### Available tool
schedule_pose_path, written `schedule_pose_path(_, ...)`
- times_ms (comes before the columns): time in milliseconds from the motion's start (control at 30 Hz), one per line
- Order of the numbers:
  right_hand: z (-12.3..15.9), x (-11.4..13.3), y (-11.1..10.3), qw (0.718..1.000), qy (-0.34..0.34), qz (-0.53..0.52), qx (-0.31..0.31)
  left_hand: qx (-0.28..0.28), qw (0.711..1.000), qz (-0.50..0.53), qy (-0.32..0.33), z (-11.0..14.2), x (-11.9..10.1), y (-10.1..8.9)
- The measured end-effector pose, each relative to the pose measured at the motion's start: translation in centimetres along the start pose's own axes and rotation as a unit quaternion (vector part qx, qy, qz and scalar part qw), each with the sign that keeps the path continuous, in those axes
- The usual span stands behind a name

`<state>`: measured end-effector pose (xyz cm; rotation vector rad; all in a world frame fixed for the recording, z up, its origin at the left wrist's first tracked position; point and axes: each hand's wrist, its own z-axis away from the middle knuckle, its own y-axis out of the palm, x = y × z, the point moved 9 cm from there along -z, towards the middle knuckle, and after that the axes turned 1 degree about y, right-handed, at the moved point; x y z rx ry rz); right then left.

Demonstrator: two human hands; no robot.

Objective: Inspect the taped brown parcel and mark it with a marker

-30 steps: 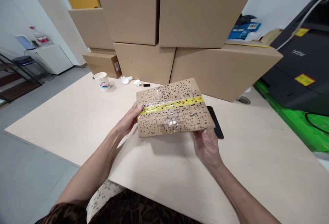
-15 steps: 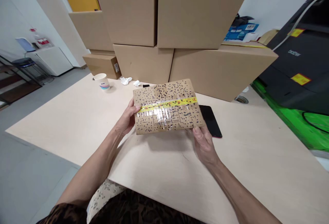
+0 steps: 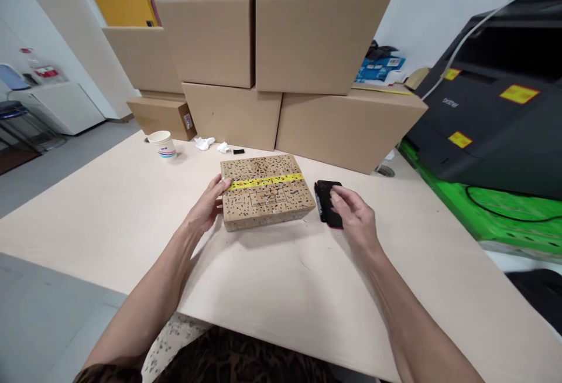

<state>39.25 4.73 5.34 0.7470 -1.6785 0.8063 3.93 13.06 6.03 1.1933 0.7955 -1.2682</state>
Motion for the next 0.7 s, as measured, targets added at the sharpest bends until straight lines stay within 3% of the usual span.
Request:
schedule_pose_path(67,-1.2,0.1,-0.4,0.994,-0.030,0.099,0.022,-0.009,1.000,0.009,-0.007,-0.3,0.3,-0.3)
schedule_pose_path(133,-2.0,0.3,0.3,0.971,-0.060,0.221,0.068,-0.022,0.999,0.021,-0.012,-0.5,0.5,-0.7)
schedule_pose_path(200,-2.3,0.3,1.8,0.922,-0.085,0.354,0.130,-0.035,0.999,0.030,-0.012,-0.7,0.5,-1.0)
schedule_pose_path(267,-2.1,0.1,3.6,0.855,-0.088,0.476,0.187,-0.042,0.998,0.039,-0.008,-0.8,0.5,-1.2)
schedule_pose_path(333,-1.8,-0.1,5.0,0.791,-0.075,0.568,0.214,-0.044,0.998,0.050,-0.004,-0.8,0.5,-1.2)
schedule_pose_path(400,-1.5,0.1,6.1,0.753,-0.060,0.616,0.222,-0.046,0.997,0.059,-0.001,-0.8,0.5,-1.2)
schedule_pose_path(500,-1.2,0.5,7.0,0.742,-0.037,0.628,0.231,-0.044,0.997,0.069,-0.003,-0.7,0.6,-1.0)
schedule_pose_path(700,-1.8,1.7,5.9,0.784,-0.037,0.576,0.229,-0.016,0.997,0.075,-0.020,-0.4,0.7,-0.6)
